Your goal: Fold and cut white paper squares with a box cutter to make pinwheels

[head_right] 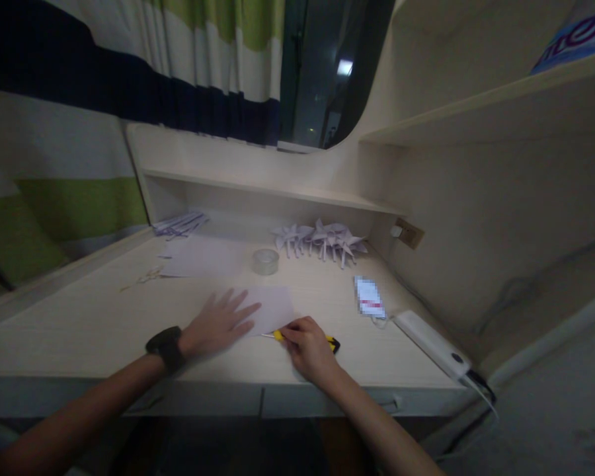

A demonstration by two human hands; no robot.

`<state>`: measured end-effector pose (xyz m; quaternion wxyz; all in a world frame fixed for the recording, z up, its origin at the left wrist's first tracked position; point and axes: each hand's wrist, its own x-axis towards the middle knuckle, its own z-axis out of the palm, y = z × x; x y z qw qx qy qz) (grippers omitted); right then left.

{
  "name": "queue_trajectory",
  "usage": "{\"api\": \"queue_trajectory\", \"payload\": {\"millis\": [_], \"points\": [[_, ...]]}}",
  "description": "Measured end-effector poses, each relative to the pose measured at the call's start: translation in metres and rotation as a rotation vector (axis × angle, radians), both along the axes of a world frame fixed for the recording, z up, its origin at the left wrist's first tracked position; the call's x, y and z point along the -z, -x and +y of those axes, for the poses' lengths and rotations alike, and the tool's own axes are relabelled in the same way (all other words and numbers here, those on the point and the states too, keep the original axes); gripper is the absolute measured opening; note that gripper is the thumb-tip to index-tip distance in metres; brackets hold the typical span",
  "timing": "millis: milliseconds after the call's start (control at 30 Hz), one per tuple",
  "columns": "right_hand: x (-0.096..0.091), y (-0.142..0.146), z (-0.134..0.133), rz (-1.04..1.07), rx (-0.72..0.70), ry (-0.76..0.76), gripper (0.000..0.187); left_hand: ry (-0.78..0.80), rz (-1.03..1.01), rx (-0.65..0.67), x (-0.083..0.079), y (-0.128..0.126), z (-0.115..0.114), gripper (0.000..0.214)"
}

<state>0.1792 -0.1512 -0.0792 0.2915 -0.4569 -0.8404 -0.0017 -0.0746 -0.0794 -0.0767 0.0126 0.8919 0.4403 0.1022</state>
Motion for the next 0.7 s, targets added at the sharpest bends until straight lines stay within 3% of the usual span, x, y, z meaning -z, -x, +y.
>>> {"api": "queue_trajectory", "payload": {"millis": [367,700], "points": [[-0.005,-0.003,-0.007,0.036,-0.009,0.006,0.023,0.027,-0.008,0.000,-0.001,-0.001,0.000,0.056],[-0.006,0.018,0.006,0.002,-0.033,0.007,0.025,0.012,-0.030,-0.020,0.004,-0.003,0.002,0.054]]}}
